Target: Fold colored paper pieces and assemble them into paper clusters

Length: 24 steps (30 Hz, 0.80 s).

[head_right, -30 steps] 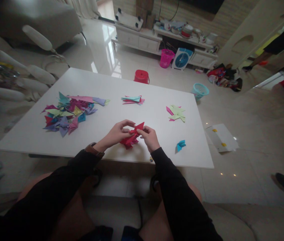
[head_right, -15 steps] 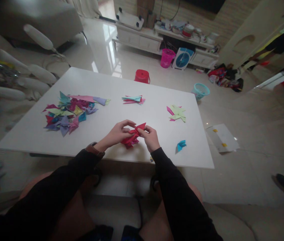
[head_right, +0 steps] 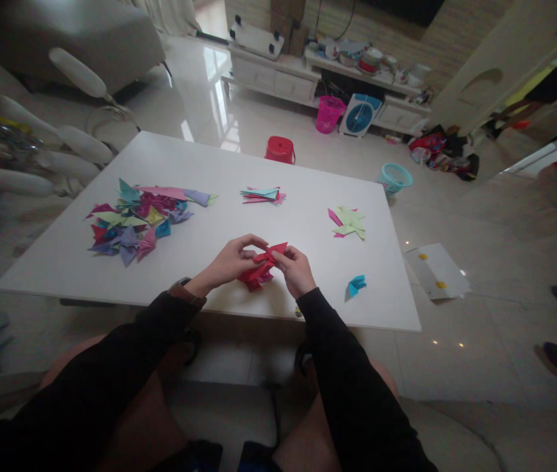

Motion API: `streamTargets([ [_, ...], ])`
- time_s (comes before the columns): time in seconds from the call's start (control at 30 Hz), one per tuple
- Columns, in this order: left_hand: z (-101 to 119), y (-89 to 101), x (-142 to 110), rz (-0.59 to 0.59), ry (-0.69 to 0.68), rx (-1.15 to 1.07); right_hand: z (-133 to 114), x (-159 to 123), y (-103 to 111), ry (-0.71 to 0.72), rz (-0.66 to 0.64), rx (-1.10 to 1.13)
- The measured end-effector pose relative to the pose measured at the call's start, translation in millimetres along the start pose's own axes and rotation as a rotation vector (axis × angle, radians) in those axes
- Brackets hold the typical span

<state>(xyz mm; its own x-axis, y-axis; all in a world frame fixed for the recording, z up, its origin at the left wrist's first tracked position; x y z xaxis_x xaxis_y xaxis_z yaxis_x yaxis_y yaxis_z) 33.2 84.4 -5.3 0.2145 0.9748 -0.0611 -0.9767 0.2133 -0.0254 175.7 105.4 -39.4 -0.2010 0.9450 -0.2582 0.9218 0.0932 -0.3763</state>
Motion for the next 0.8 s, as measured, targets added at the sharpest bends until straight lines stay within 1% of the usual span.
streamTargets([
  [0.1,2.3,-0.2,-0.9,-0.006,-0.008,0.025,-1.1,-1.0,-1.5,-0.016,-0.004,-0.013],
  [0.27,3.2,-0.7,-1.5,-0.037,-0.030,0.109,-1.8,-1.1,1.0,-0.037,0.038,-0.002],
  [0.37,5.3,0.1,-1.8,-0.040,-0.048,0.144,-1.2,-0.2,2.0,-0.040,0.041,-0.026],
  [0.6,12.9,4.6,-0.7,0.010,-0.155,0.320,2.8,0.2,-0.2,-0.056,0.017,-0.038],
  [0.67,14.2,6.0,-0.3,0.022,-0.179,0.347,2.8,1.3,2.3,-0.054,0.029,-0.061],
  [0.73,14.6,9.1,0.1,0.048,-0.185,0.359,-2.7,2.5,10.6,-0.010,0.093,-0.105],
  [0.8,14.6,12.8,0.5,0.079,-0.177,0.369,-16.9,1.6,19.6,0.102,0.165,-0.204],
])
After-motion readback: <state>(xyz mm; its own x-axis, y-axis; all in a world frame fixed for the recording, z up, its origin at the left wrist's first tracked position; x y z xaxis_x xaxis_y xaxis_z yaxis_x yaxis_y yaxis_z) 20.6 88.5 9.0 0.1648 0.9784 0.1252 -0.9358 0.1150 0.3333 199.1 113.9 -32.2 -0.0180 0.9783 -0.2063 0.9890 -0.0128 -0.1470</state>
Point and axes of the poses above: each hand's wrist, its own x-axis towards the middle knuckle, its own y-axis out of the back of the hand, z = x × y, the point moved 8 cm from there along x, towards the middle knuckle, and after that the axes turned 3 degrees about x, right-handed, at the moved point
